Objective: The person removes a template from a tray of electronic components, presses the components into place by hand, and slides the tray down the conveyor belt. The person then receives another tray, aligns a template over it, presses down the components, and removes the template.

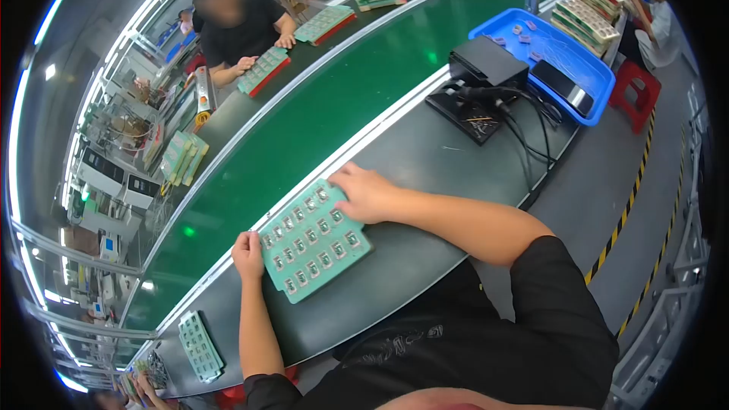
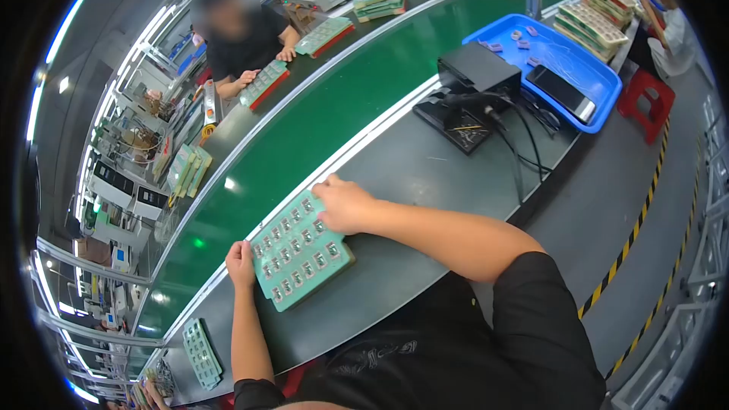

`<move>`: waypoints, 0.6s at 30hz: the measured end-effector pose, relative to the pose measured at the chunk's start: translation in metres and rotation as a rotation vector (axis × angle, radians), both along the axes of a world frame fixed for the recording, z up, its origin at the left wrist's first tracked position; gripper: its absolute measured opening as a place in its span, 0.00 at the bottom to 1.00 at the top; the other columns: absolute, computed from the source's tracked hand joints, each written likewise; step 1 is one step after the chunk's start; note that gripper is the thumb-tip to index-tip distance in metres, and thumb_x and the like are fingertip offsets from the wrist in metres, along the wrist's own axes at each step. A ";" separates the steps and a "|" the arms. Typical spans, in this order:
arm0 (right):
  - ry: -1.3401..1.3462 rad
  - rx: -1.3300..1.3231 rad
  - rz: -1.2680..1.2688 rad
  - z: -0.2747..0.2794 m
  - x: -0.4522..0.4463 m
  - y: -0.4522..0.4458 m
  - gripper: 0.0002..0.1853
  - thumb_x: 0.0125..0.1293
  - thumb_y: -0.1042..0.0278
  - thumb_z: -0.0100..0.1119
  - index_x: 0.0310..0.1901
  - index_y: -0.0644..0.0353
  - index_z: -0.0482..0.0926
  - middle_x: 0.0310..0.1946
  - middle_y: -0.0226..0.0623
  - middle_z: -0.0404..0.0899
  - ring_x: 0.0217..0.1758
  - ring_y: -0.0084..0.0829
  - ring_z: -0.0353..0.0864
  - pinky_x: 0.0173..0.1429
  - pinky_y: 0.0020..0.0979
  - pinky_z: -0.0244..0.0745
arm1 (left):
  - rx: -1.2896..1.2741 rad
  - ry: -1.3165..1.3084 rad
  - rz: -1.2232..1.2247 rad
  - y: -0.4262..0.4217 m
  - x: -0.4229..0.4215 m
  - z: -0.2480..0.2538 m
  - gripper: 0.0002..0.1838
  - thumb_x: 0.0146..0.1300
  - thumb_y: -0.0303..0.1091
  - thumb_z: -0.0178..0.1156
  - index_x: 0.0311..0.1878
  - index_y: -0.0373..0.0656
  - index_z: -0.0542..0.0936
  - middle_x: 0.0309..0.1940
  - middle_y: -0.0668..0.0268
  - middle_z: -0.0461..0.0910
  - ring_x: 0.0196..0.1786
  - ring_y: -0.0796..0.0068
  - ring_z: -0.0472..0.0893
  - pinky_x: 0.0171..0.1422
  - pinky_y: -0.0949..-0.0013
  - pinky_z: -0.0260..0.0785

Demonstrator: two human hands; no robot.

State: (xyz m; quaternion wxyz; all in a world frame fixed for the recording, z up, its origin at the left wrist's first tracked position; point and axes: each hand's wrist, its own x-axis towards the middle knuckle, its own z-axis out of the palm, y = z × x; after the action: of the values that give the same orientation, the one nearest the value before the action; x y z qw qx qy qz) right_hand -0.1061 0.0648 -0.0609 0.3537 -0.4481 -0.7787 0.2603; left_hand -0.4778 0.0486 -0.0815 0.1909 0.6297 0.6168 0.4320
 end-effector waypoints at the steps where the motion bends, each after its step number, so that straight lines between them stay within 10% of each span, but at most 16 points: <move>1: 0.007 -0.052 0.000 0.008 0.000 -0.005 0.21 0.65 0.62 0.63 0.58 0.61 0.77 0.52 0.50 0.80 0.56 0.48 0.82 0.59 0.49 0.77 | 0.003 -0.002 0.003 0.001 0.000 -0.001 0.17 0.76 0.37 0.59 0.30 0.39 0.78 0.20 0.76 0.72 0.26 0.87 0.68 0.30 0.76 0.58; 9: -0.184 0.091 -0.022 0.001 -0.001 0.006 0.20 0.65 0.53 0.65 0.53 0.55 0.84 0.49 0.38 0.83 0.62 0.41 0.71 0.63 0.46 0.60 | 0.053 0.013 0.058 0.007 -0.005 -0.006 0.18 0.76 0.39 0.60 0.29 0.39 0.78 0.19 0.76 0.72 0.24 0.87 0.67 0.29 0.76 0.57; 18: 0.111 0.193 0.017 -0.022 -0.014 0.030 0.19 0.61 0.57 0.67 0.49 0.60 0.83 0.46 0.41 0.82 0.52 0.44 0.82 0.56 0.43 0.78 | 0.108 0.078 0.031 0.010 -0.006 -0.010 0.17 0.75 0.37 0.61 0.29 0.38 0.78 0.20 0.74 0.72 0.26 0.86 0.68 0.31 0.75 0.59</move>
State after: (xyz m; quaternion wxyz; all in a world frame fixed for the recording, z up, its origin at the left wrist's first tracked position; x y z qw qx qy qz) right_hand -0.1202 0.0947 -0.0831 0.4353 -0.3903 -0.7832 0.2116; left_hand -0.4843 0.0584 -0.0915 0.1257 0.6458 0.6091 0.4428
